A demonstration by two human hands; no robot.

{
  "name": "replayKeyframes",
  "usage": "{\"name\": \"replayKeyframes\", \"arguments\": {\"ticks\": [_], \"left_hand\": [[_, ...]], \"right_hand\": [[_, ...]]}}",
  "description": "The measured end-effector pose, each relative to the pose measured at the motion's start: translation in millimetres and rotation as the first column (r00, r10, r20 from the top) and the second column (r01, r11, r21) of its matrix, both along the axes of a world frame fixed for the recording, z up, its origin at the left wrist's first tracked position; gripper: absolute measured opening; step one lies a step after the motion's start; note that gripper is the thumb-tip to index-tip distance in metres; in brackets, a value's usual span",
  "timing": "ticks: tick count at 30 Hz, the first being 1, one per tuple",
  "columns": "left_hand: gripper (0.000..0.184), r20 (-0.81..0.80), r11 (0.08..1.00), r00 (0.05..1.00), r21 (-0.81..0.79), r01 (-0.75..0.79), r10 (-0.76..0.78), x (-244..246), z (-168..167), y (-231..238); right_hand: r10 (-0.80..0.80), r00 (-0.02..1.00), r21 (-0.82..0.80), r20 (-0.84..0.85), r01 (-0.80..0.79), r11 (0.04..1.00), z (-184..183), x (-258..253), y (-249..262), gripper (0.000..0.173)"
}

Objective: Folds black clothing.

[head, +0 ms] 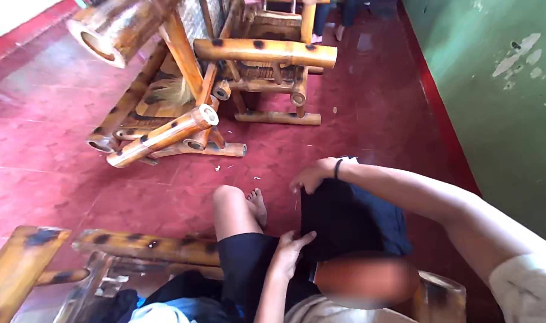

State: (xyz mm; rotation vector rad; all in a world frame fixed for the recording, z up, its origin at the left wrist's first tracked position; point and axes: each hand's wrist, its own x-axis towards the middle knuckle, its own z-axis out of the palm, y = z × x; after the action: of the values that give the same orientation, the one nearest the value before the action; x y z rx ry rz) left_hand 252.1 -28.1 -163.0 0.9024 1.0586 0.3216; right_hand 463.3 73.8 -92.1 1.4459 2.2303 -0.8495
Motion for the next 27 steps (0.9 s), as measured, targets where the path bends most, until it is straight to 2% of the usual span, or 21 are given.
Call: {"name": "replayKeyframes", "arguments": {"ticks": [2, 4, 7, 10, 14, 18, 23, 25, 27], "left_hand": [[0.022, 0.088, 0.992, 0.996, -0.128, -0.015, 0.026, -8, 3, 1], [0.019, 0.142, 0.983, 0.99, -0.183, 0.012, 0.015, -18, 2, 1], [0.015, 0.197, 0.984, 0.98, -0.172, 0.043, -0.009, -31, 6, 5], [0.014, 0.239, 0.997, 0.97, -0.065, 0.051, -0.034, -43, 24, 8], [0.016, 0.223, 0.989, 0.972, 0.137, 0.047, -0.077, -51, 53, 13], [0.015, 0.245, 0.946, 0.959, 0.318, 0.057, -0.14, -43, 78, 19], [0.012, 0.192, 0.81, 0.93, 0.565, 0.157, -0.314, -15, 123, 25], [0.008, 0.103, 0.71, 0.917, 0.668, 0.222, -0.384, -1, 146, 27], [0.003, 0.006, 0.577, 0.896, 0.767, 0.281, -0.445, 15, 174, 28]], "right_hand": [[0.074, 0.979, -0.107, 0.19, -0.054, 0.993, -8, -16, 17, 0.024], [0.121, 0.968, -0.176, 0.221, -0.082, 0.981, -16, -28, 29, 0.021], [0.172, 0.961, -0.186, 0.218, -0.132, 0.974, -16, -38, 41, 0.021], [0.136, 0.985, -0.164, 0.107, -0.117, 0.979, 15, -41, 41, 0.019], [0.03, 0.99, -0.11, -0.135, -0.045, 0.993, 61, -28, 42, 0.019], [-0.013, 0.977, -0.074, -0.211, -0.003, 0.997, 97, -7, 35, 0.018], [-0.038, 0.984, 0.036, -0.172, 0.045, 0.998, 150, 29, 9, 0.014], [-0.163, 0.974, 0.079, -0.16, 0.177, 0.981, 179, 47, -11, 0.017], [-0.284, 0.932, 0.141, -0.225, 0.319, 0.937, 206, 70, -36, 0.018]]}}
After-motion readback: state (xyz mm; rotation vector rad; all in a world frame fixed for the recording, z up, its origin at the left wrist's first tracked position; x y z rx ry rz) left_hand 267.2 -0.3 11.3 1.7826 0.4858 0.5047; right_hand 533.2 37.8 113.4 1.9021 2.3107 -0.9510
